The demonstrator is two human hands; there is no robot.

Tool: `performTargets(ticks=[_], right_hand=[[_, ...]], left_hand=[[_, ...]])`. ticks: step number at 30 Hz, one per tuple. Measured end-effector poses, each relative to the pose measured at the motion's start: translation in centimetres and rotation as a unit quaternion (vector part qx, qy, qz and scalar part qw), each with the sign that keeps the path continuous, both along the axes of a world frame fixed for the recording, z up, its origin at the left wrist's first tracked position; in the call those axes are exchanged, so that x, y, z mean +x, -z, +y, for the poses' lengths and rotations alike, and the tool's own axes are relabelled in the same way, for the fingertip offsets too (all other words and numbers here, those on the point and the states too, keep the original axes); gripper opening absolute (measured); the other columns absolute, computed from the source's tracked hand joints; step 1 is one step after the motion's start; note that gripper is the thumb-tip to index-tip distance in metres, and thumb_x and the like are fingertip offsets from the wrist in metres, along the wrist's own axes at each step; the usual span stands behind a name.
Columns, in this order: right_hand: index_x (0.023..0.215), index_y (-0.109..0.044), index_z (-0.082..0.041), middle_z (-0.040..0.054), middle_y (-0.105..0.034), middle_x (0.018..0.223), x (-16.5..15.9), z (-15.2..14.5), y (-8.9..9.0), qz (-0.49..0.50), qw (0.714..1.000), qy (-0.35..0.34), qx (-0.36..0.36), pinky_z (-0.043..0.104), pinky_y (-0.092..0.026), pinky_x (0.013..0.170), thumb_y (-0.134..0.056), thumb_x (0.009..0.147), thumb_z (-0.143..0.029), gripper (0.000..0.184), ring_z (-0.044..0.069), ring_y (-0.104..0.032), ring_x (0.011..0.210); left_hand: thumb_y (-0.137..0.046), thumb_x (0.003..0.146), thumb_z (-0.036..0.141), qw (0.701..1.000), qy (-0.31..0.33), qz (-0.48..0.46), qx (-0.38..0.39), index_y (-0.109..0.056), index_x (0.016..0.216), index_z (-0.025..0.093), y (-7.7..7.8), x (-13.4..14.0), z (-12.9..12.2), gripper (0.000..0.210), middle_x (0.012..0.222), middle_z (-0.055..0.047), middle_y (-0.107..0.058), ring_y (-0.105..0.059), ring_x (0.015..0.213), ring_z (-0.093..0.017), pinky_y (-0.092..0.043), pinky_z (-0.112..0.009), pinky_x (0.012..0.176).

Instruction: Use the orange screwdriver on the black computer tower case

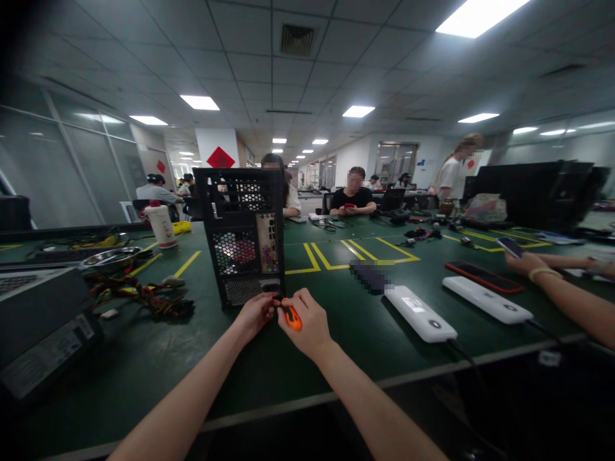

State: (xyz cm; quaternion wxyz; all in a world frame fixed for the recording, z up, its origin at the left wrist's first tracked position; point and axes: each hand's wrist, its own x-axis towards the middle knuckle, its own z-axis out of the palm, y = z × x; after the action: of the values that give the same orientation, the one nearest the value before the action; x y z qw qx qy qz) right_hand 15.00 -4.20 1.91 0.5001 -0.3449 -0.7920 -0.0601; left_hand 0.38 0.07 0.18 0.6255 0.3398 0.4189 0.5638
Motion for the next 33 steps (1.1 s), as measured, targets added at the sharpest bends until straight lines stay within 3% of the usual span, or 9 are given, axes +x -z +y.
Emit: performTargets(ticks=[5, 10, 18, 23, 29, 33], right_hand=[[0.087, -0.051, -0.018, 0.0049, -0.047, 0.082, 0.0, -0.5, -0.5, -0.026, 0.999, -0.035, -0.004, 0.028, -0.044, 0.065, -0.049, 0.070, -0.022, 0.018, 0.014, -0.049, 0.074], [0.088, -0.050, -0.019, 0.0052, -0.048, 0.086, 0.0, -0.6, -0.4, -0.028, 0.999, -0.018, -0.022, 0.027, -0.044, 0.067, -0.046, 0.073, -0.020, 0.016, 0.014, -0.049, 0.076], [0.080, -0.048, -0.020, 0.0041, -0.050, 0.086, 0.0, -0.4, -0.5, -0.009, 0.995, -0.093, -0.043, 0.027, -0.044, 0.070, -0.046, 0.075, -0.019, 0.005, 0.013, -0.051, 0.080], [0.092, -0.046, -0.018, 0.0074, -0.050, 0.092, 0.2, -0.8, -0.7, -0.015, 0.995, -0.091, -0.037, 0.030, -0.044, 0.074, -0.049, 0.070, -0.019, 0.022, 0.016, -0.050, 0.087], [0.107, -0.043, -0.018, 0.0061, -0.054, 0.090, 0.3, -0.3, 0.1, -0.041, 0.999, -0.013, -0.003, 0.024, -0.043, 0.066, -0.044, 0.078, -0.023, 0.029, 0.014, -0.053, 0.077], [0.088, -0.051, -0.019, 0.0033, -0.056, 0.080, 0.6, 0.0, 0.3, -0.028, 0.999, 0.029, 0.006, 0.023, -0.041, 0.064, -0.044, 0.079, -0.025, 0.013, 0.011, -0.053, 0.069]], left_hand=[[-0.045, 0.072, 0.008, 1.000, 0.004, -0.008, 0.008, -0.052, 0.088, 0.009, 0.1, 0.0, -0.1, 0.017, 0.062, -0.005, -0.056, -0.045, 0.042, -0.004, -0.033, -0.015, 0.041], [-0.047, 0.071, 0.009, 1.000, 0.009, -0.010, 0.013, -0.051, 0.089, 0.009, 0.3, -0.2, 0.0, 0.018, 0.062, -0.004, -0.056, -0.045, 0.043, -0.004, -0.033, -0.015, 0.042], [-0.047, 0.071, 0.009, 1.000, 0.015, -0.012, 0.012, -0.050, 0.089, 0.010, 0.2, -0.2, -0.1, 0.018, 0.063, -0.004, -0.056, -0.045, 0.043, -0.004, -0.034, -0.015, 0.043], [-0.047, 0.071, 0.008, 1.000, 0.012, -0.009, 0.012, -0.049, 0.091, 0.010, 0.3, -0.2, 0.0, 0.020, 0.062, -0.004, -0.056, -0.044, 0.044, -0.003, -0.032, -0.014, 0.041], [-0.046, 0.071, 0.009, 1.000, 0.012, -0.004, 0.017, -0.049, 0.091, 0.009, 0.3, -0.2, 0.0, 0.020, 0.063, -0.004, -0.055, -0.044, 0.044, -0.003, -0.033, -0.014, 0.042], [-0.045, 0.072, 0.008, 1.000, 0.009, 0.001, 0.005, -0.048, 0.092, 0.009, 0.1, -0.1, -0.1, 0.020, 0.062, -0.004, -0.056, -0.044, 0.043, -0.004, -0.032, -0.015, 0.042]])
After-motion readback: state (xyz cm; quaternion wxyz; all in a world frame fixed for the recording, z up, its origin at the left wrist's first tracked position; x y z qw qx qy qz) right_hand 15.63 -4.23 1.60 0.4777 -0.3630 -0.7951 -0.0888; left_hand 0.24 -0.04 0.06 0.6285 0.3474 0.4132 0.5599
